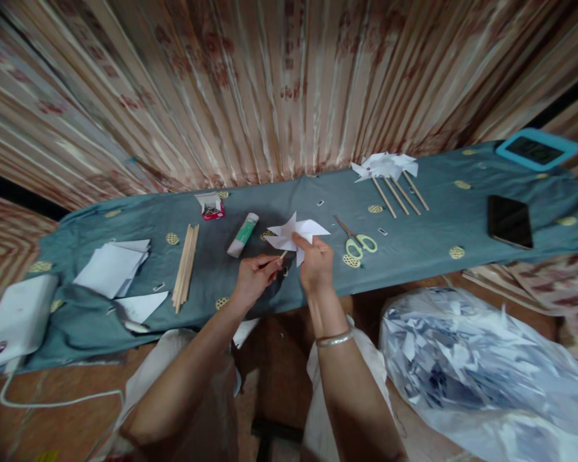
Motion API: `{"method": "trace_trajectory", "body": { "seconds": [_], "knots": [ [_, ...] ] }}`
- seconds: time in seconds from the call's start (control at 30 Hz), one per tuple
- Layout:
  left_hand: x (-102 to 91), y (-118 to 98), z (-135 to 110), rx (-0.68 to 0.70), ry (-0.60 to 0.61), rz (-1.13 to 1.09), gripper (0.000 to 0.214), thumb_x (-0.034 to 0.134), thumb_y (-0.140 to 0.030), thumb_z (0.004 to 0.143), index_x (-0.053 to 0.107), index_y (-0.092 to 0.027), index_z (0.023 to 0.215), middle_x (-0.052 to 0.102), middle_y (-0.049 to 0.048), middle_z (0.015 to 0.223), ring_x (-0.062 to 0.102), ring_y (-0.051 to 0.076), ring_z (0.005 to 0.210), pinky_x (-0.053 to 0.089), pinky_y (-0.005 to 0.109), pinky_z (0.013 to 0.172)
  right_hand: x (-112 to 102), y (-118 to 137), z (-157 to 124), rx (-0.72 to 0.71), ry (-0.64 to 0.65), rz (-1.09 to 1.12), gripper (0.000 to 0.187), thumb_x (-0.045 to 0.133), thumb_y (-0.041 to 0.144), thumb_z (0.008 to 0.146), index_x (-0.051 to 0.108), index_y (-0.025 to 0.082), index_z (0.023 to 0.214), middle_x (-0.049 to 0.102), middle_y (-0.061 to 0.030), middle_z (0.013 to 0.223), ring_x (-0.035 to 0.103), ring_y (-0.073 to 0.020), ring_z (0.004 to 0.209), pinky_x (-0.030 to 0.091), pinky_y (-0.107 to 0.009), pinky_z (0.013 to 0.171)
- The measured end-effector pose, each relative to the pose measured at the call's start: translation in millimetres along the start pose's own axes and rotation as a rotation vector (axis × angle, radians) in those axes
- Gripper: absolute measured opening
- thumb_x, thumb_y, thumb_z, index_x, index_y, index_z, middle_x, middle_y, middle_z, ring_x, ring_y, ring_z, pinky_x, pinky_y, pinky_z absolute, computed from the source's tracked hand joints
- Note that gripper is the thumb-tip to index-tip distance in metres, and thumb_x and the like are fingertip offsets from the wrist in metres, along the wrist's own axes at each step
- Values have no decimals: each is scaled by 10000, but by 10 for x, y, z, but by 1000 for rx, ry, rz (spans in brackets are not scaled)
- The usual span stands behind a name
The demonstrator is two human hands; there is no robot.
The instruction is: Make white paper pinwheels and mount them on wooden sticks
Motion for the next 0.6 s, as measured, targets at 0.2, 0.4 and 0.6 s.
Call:
{"method": "trace_trajectory", "body": {
  "seconds": [0.2, 0.4, 0.6],
  "knots": [
    [-88, -57, 53, 24, -4, -14, 211, 673, -331, 741, 742, -136, 777, 512, -33, 501, 375, 61, 391, 286, 203, 401, -6, 90, -37, -209, -34, -252, 164, 794, 300, 612, 692, 194, 685, 674, 27, 742, 632, -146, 782, 505, -280, 807],
    [-296, -135, 245, 209, -102, 196, 208, 619, -173, 775, 734, -175, 948, 666, 46, 824, 590, 130, 642, 480, 235, 574, -115, 128, 24, -74, 17, -203, 261, 853, 349, 505, 702, 206, 664, 681, 33, 664, 613, -147, 662, 510, -303, 744],
    [-365, -188, 239, 345, -95, 395, 337, 586, -76, 761, 705, -179, 1059, 661, 81, 1000, 620, 197, 928, 500, 339, 875, -240, 122, 33, 26, 41, -266, 331, 904, 381, 406, 691, 209, 593, 666, 41, 572, 584, -131, 548, 504, -286, 643]
  ]
}}
Point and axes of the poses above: each hand's wrist, its own z-axis towards the middle knuckle, its own x-axis out of the palm, y = z × x, the point moved 4 cm from there along z, towards the middle knuckle
